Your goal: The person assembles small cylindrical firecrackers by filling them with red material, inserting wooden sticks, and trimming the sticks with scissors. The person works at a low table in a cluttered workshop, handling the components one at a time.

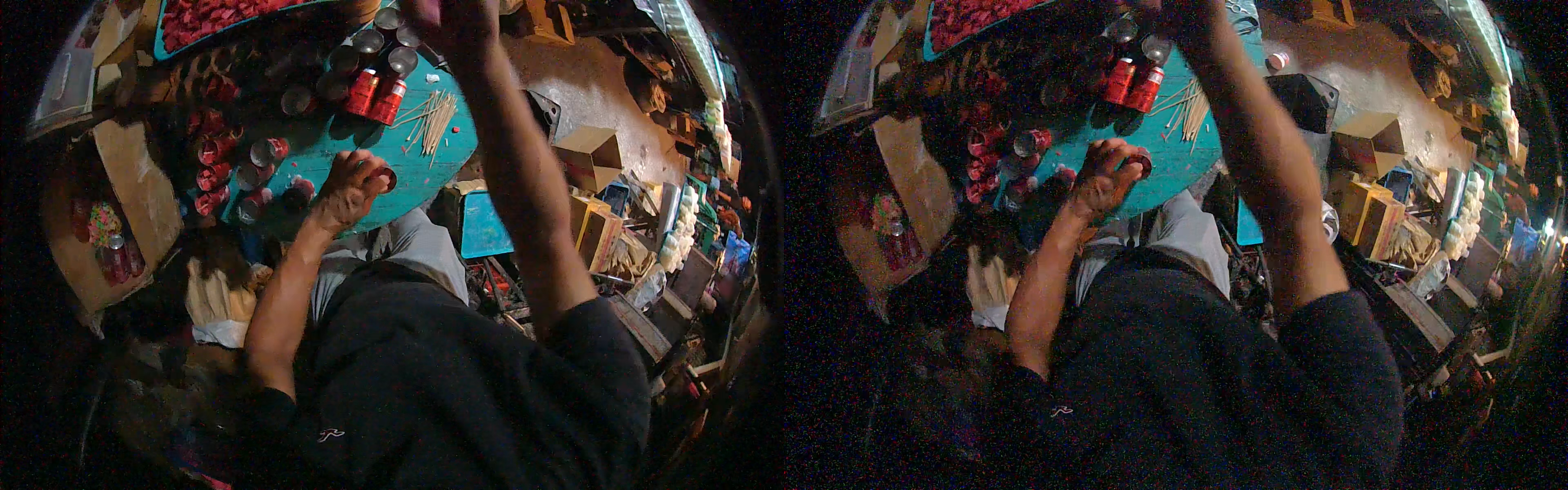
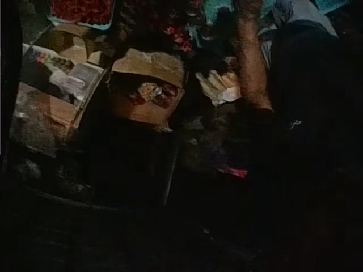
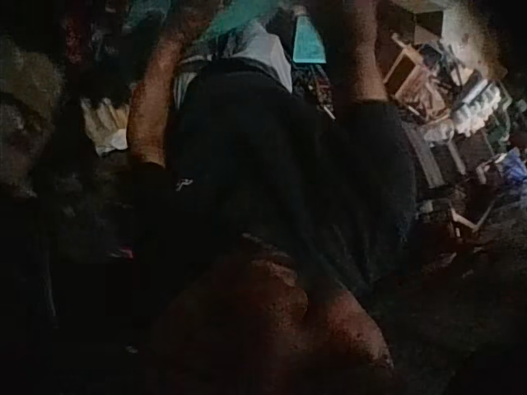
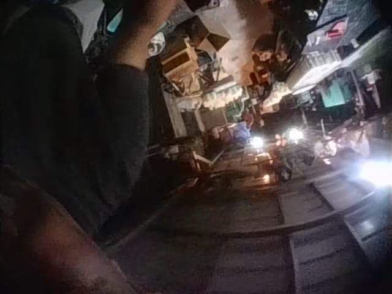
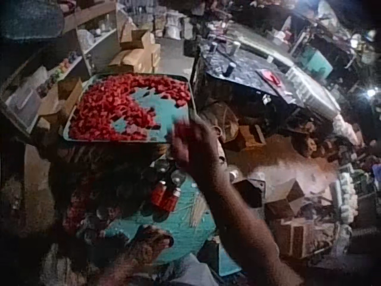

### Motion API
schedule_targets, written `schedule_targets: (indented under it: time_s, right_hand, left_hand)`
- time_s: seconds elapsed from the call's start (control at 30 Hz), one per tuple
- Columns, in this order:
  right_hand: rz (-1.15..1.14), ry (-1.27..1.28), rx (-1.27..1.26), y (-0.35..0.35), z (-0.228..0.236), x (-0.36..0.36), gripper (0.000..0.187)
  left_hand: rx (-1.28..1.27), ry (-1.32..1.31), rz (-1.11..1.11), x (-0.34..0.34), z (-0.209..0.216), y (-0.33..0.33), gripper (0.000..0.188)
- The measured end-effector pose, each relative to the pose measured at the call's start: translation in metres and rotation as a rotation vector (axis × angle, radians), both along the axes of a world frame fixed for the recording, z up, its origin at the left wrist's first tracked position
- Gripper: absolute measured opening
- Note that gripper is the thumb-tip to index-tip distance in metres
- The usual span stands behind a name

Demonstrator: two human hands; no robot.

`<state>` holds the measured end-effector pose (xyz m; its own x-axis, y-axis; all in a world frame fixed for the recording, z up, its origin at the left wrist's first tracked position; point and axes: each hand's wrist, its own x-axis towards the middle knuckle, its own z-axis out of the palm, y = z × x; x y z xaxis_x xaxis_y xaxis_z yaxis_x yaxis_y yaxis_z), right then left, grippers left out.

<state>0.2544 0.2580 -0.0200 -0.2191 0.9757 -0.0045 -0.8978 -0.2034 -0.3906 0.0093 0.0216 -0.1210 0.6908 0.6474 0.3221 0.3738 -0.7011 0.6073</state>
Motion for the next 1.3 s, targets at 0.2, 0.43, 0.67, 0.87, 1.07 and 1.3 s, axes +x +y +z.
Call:
schedule_targets:
  time_s: [0.2,0.43,0.67,0.87,1.07,1.3]
  right_hand:
    - [-0.33,-0.225,-0.548,-0.227,-0.036,-0.044,0.034]
    - [-0.676,-0.336,-0.461,-0.275,-0.089,-0.097,0.027]
    - [-0.653,-0.211,-0.376,-0.285,-0.101,-0.09,0.019]
    - [-0.601,-0.156,-0.462,-0.281,-0.104,-0.074,0.018]
    - [-0.504,-0.157,-0.476,-0.284,-0.097,-0.05,0.018]
    - [-0.429,-0.31,-0.384,-0.279,-0.092,-0.062,0.014]
  left_hand:
    - [-0.01,-0.039,-0.091,0.005,-0.006,0.029,0.02]
    - [-0.144,-0.137,-0.083,0.009,-0.022,0.04,0.022]
    - [-0.22,-0.113,-0.039,0.007,-0.011,0.033,0.02]
    - [-0.205,-0.13,0.059,-0.001,-0.002,0.008,0.018]
    - [-0.253,-0.121,0.252,-0.009,-0.003,-0.015,0.022]
    - [-0.024,-0.074,0.248,0.007,-0.003,-0.02,0.02]
